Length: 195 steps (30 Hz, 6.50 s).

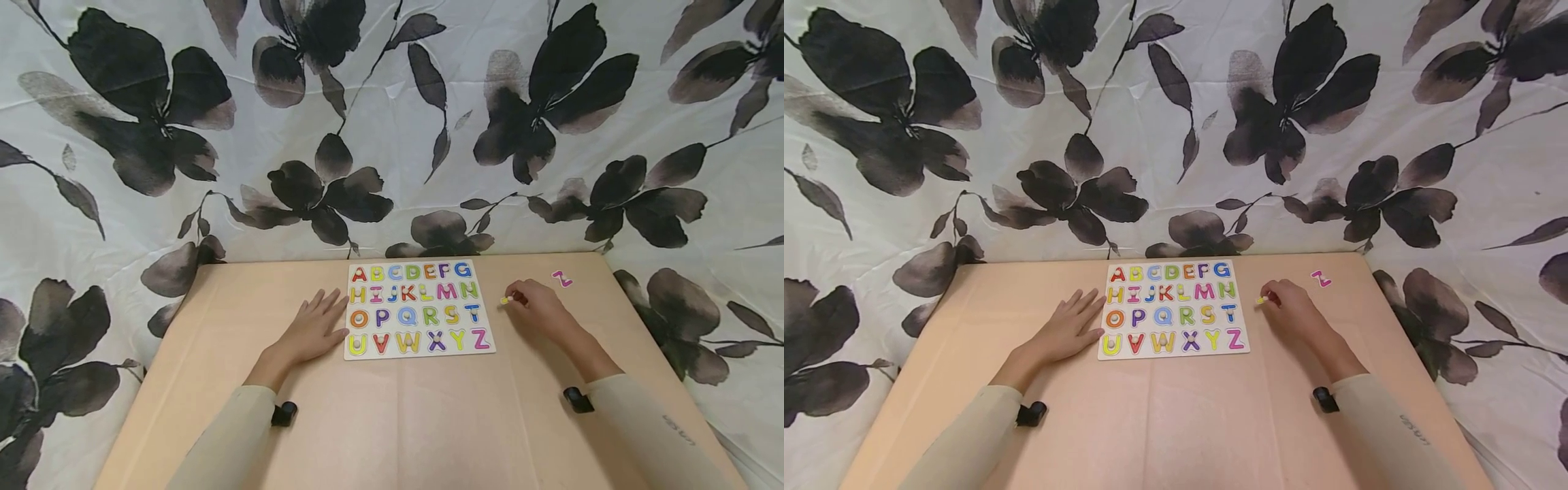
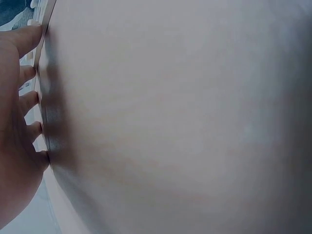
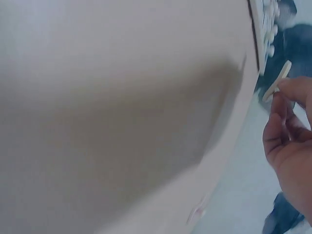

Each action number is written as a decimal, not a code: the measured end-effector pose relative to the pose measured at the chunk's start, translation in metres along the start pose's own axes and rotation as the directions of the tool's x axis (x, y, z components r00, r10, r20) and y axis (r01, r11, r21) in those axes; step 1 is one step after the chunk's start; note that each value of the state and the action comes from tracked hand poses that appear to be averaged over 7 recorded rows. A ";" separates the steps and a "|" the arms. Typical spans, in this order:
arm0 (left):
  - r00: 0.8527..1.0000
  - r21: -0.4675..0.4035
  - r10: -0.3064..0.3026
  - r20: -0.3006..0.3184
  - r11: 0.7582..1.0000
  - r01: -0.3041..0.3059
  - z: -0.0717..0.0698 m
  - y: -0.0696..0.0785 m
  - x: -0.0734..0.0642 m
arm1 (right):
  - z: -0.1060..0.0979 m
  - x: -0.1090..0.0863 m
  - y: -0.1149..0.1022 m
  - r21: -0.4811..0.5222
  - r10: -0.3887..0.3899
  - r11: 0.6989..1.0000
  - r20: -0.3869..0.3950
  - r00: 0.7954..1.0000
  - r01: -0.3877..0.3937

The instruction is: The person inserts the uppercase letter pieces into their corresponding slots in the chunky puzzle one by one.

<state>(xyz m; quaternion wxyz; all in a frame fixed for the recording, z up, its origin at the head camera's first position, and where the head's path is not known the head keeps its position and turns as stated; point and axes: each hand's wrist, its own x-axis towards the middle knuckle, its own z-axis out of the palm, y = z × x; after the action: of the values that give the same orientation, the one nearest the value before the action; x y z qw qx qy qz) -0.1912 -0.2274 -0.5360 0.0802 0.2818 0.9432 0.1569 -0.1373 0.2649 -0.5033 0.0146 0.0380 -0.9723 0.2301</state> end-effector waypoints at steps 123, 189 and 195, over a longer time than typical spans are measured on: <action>1.000 -0.012 0.002 0.008 1.000 -0.002 -0.003 -0.002 -0.005 | -0.014 0.003 0.030 -0.046 0.043 0.998 0.030 0.999 -0.042; 1.000 -0.021 0.027 -0.009 0.999 -0.027 0.000 -0.002 -0.008 | 0.041 -0.043 -0.069 0.026 -0.010 1.000 0.224 0.975 0.004; 1.000 -0.036 0.017 -0.008 0.999 -0.017 0.003 -0.005 -0.007 | 0.040 -0.043 -0.067 0.043 0.012 0.999 0.220 0.975 -0.022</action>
<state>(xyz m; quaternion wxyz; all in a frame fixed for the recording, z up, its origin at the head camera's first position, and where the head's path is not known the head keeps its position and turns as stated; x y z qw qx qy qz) -0.1866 -0.2343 -0.5403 0.0804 0.2876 0.9381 0.1755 -0.0891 0.1901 -0.5116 -0.0957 0.0551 -0.9629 0.2463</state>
